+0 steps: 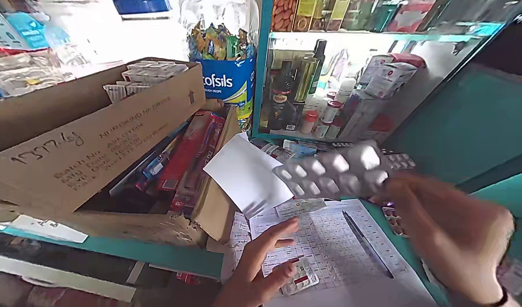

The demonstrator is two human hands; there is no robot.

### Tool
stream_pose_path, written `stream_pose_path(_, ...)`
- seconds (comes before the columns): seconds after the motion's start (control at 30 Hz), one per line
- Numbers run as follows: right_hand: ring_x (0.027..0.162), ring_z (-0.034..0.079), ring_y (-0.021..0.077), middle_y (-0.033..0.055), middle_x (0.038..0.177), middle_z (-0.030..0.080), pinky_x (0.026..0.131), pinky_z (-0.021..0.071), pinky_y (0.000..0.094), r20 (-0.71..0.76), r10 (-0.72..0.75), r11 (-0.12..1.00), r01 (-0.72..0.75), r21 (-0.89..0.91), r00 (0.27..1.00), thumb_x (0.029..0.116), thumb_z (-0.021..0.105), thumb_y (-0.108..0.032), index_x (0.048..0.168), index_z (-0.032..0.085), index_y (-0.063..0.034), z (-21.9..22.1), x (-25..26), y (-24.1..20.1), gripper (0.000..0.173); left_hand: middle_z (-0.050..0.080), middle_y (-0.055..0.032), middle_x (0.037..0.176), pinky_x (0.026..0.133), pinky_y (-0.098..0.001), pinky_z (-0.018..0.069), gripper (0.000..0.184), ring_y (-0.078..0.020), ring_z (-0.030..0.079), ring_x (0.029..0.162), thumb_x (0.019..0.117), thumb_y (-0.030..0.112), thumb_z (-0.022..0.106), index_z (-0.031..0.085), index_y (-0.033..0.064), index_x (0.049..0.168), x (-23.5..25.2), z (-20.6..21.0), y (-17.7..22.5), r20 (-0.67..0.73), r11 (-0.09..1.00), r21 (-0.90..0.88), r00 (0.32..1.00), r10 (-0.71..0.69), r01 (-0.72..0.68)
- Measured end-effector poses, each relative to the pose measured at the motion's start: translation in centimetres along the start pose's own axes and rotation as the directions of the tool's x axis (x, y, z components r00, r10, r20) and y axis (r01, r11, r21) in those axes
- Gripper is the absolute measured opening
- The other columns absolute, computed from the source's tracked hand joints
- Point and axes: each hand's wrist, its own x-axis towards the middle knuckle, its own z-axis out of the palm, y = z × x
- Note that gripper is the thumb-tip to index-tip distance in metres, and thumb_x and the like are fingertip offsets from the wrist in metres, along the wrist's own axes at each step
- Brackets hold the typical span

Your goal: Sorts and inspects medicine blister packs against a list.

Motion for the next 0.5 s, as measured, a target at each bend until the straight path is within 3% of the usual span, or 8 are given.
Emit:
stream_pose_path(0.03,0.082,0.068,0.0013,0.0055,0.089,0.074,0.074,0.0542,0.0176,0.020,-0.127,0.987,0.128,-0.098,0.992,0.1060,0.053,-0.017,0.102,0.069,0.0000,0.2,-1.5,-1.0,0.023,0.043,-0.0192,0.157,0.107,-0.0396,0.0519,0.077,-0.0232,0.052,0.139,0.1020,0.050,0.053,0.036,-0.0063,0.152,0.1,0.3,0.5,0.007,0.997,-0.076,1.000,-0.017,0.018)
stream_pose_path(0.1,0.086,0.071,0.0134,0.0098,0.094,0.076,0.078,0.0547,0.0233,0.093,-0.361,0.878,0.371,-0.303,0.928,0.1059,0.054,-0.014,0.106,0.067,-0.0037,1.2,-4.4,-2.7,0.016,0.040,-0.0071,0.161,0.109,-0.0393,0.0506,0.092,-0.0191,0.049,0.141,0.0941,0.055,0.063,0.023,0.0049,0.160,0.2,0.9,1.0,0.008,0.972,-0.233,1.000,-0.023,0.024)
stream_pose_path(0.17,0.089,0.072,0.0168,0.0085,0.096,0.077,0.083,0.0542,0.0254,0.154,-0.474,0.785,0.496,-0.373,0.867,0.1035,0.056,-0.012,0.107,0.069,-0.0059,2.8,-6.8,-3.8,0.014,0.042,0.0010,0.158,0.110,-0.0332,0.0488,0.096,-0.0103,0.050,0.138,0.0919,0.052,0.067,0.018,0.0064,0.160,0.2,1.5,1.1,-0.011,0.948,-0.319,1.000,-0.003,-0.001)
stream_pose_path(0.23,0.097,0.071,0.0182,0.0072,0.105,0.078,0.088,0.0511,0.0277,0.226,-0.475,0.764,0.526,-0.373,0.850,0.1028,0.058,-0.014,0.106,0.072,-0.0084,3.8,-8.6,-4.4,0.015,0.046,0.0040,0.154,0.110,-0.0278,0.0482,0.083,-0.0045,0.051,0.134,0.0962,0.039,0.067,0.024,0.0039,0.158,0.1,2.1,0.8,-0.083,0.940,-0.340,0.996,-0.012,-0.017)
stream_pose_path(0.3,0.100,0.069,0.0182,0.0041,0.109,0.077,0.090,0.0497,0.0293,0.230,-0.450,0.793,0.505,-0.341,0.863,0.1022,0.062,-0.019,0.103,0.073,-0.0118,4.8,-9.5,-4.2,0.013,0.054,0.0052,0.147,0.107,-0.0260,0.0492,0.059,-0.0016,0.055,0.128,0.1018,0.020,0.060,0.035,0.0013,0.153,0.2,2.4,0.3,-0.173,0.954,-0.300,0.984,-0.043,-0.012)
stream_pose_path(0.37,0.105,0.067,0.0168,0.0001,0.111,0.076,0.097,0.0477,0.0300,0.187,-0.390,0.858,0.429,-0.281,0.902,0.1019,0.064,-0.025,0.102,0.071,-0.0152,4.9,-9.9,-3.5,0.012,0.059,0.0054,0.140,0.106,-0.0275,0.0502,0.048,-0.0022,0.059,0.123,0.1029,0.008,0.053,0.040,0.0004,0.149,0.4,2.2,-0.4,-0.224,0.952,-0.307,0.972,-0.074,0.002)
stream_pose_path(0.43,0.107,0.064,0.0189,0.0031,0.107,0.073,0.099,0.0463,0.0295,0.070,-0.298,0.901,0.305,-0.308,0.952,0.1026,0.062,-0.020,0.101,0.068,-0.0141,4.0,-9.7,-3.0,0.009,0.059,0.0036,0.140,0.107,-0.0296,0.0504,0.046,-0.0046,0.060,0.123,0.1030,0.005,0.050,0.040,-0.0005,0.147,0.4,1.8,-0.8,-0.241,0.946,-0.325,0.966,-0.087,0.004)
stream_pose_path(0.5,0.121,0.057,0.0172,0.0107,0.120,0.066,0.107,0.0396,0.0275,-0.037,-0.138,0.939,0.118,-0.322,0.990,0.1039,0.059,-0.017,0.111,0.066,-0.0064,2.5,-9.4,-2.1,0.015,0.058,0.0008,0.137,0.105,-0.0292,0.0513,0.045,-0.0046,0.060,0.121,0.1017,0.003,0.048,0.037,-0.0044,0.145,0.3,1.4,-0.8,-0.250,0.954,-0.299,0.963,-0.101,0.022)
